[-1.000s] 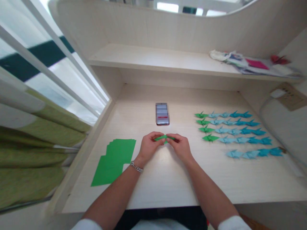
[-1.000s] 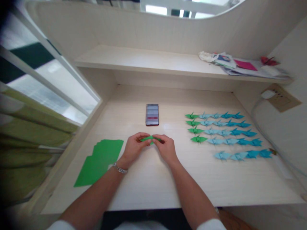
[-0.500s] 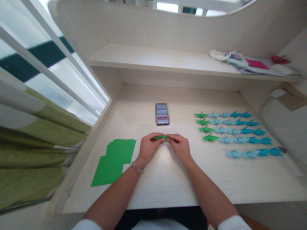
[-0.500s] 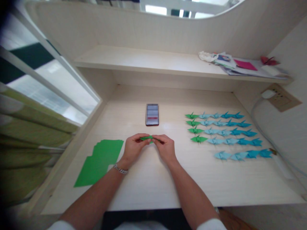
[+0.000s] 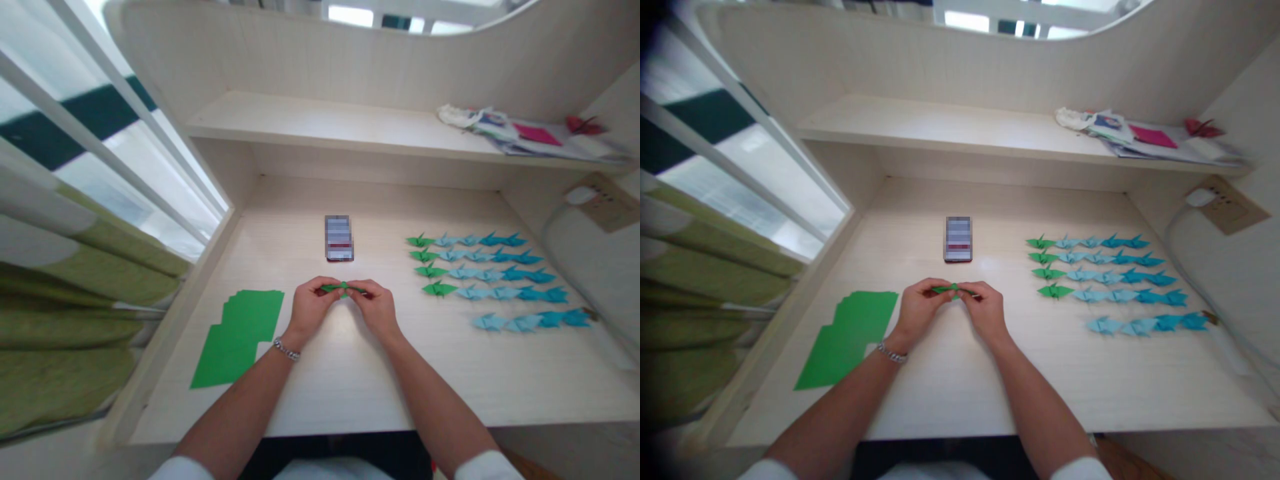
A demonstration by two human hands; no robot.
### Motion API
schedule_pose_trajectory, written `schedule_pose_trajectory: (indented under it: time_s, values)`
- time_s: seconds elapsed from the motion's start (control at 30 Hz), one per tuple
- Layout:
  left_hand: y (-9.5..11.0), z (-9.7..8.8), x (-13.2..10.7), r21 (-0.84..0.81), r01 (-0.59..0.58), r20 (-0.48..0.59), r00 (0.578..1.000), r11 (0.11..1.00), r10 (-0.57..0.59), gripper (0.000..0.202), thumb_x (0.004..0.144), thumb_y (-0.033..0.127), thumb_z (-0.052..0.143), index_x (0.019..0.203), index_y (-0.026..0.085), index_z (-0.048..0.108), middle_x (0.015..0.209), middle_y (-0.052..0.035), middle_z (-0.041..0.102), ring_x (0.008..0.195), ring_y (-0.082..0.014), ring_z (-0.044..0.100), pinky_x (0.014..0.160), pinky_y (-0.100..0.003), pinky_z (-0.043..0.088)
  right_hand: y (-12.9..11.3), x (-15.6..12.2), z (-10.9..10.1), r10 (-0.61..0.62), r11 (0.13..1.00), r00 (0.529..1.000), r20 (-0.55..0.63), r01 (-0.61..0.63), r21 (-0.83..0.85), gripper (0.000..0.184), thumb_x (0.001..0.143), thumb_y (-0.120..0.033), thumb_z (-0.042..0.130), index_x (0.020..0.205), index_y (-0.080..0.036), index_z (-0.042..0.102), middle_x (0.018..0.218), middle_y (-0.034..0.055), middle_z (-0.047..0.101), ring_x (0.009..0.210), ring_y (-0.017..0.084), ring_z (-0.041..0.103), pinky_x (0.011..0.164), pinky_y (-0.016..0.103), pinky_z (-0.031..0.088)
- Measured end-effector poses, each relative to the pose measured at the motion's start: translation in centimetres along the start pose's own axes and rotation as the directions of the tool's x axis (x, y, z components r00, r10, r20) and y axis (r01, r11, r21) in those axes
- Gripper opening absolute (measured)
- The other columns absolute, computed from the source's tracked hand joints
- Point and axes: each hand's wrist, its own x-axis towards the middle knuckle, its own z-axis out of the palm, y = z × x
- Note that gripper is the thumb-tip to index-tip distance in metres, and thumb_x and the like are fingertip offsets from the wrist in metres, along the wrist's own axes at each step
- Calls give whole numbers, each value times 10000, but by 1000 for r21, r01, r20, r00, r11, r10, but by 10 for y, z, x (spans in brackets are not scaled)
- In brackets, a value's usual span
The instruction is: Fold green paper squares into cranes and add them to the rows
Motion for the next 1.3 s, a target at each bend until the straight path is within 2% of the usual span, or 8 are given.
schedule_pose_trajectory:
  time_s: [0.17, 0.33, 0.47, 0.63, 0.8, 1.0, 1.17, 1.3]
  values:
    - [-4, -2, 1, 80, -4, 22, 1000, 997, 3, 213, 644, 295, 741, 789, 148, 691, 737, -38, 692, 634, -141, 607, 595, -250, 491, 3, 2, -2, 47, 999, 998, 32, -46, -27, 137, 734, -233, 643, 852, -202, 706, 838, 33, 703, 779, 179, 638, 692, 282, 497]
    - [-7, -5, 3, 83, -24, 162, 987, 996, 11, 183, 672, 267, 710, 805, 145, 682, 792, -55, 691, 708, -156, 622, 665, -272, 508, 6, 4, -7, 60, 995, 986, 156, -47, -86, 160, 730, -212, 618, 861, -189, 705, 851, 38, 708, 801, 181, 631, 751, 299, 483]
    - [-4, -7, 4, 29, 33, 256, 966, 999, -39, 178, 701, 248, 677, 836, 133, 671, 793, -65, 685, 695, -154, 626, 664, -289, 526, 5, 6, -8, 113, 991, 977, 180, -98, -92, 149, 711, -230, 625, 823, -177, 708, 791, 37, 704, 736, 175, 623, 708, 293, 485]
    - [2, -8, 2, -48, 129, 321, 941, 991, -107, 155, 699, 240, 671, 808, 130, 660, 729, -46, 671, 628, -134, 619, 620, -275, 529, 6, 6, -7, 228, 970, 950, 212, -241, 38, 165, 663, -256, 663, 790, -164, 715, 691, 32, 688, 586, 149, 597, 573, 265, 486]
    - [7, -7, 1, -56, 181, 315, 936, 982, -155, 122, 661, 194, 684, 761, 130, 657, 663, -27, 661, 577, -120, 606, 561, -240, 510, 4, 5, -6, 325, 911, 917, 232, -369, 184, 200, 587, -258, 723, 757, -151, 729, 593, 26, 668, 491, 125, 563, 499, 247, 473]
    - [8, -4, 2, -142, 246, 278, 939, 959, -200, 98, 651, 179, 676, 737, 136, 657, 623, -2, 638, 546, -107, 583, 521, -217, 493, -3, 3, -4, 380, 836, 900, 215, -433, 336, 169, 558, -217, 736, 721, -171, 733, 587, 12, 669, 492, 121, 571, 487, 238, 480]
    - [8, -5, 1, -124, 193, 284, 947, 973, -152, 93, 665, 179, 661, 750, 142, 675, 649, -8, 648, 569, -109, 587, 563, -225, 500, -4, 3, -5, 363, 841, 906, 219, -420, 342, 182, 553, -240, 750, 719, -170, 726, 593, 12, 669, 510, 125, 578, 505, 244, 488]
    - [9, -6, 1, -86, 140, 293, 950, 986, -110, 90, 673, 197, 658, 745, 146, 677, 679, -17, 653, 598, -122, 597, 608, -255, 516, -3, 4, -7, 380, 824, 891, 249, -449, 347, 232, 608, -337, 735, 753, -157, 711, 660, 35, 678, 573, 147, 608, 524, 253, 508]
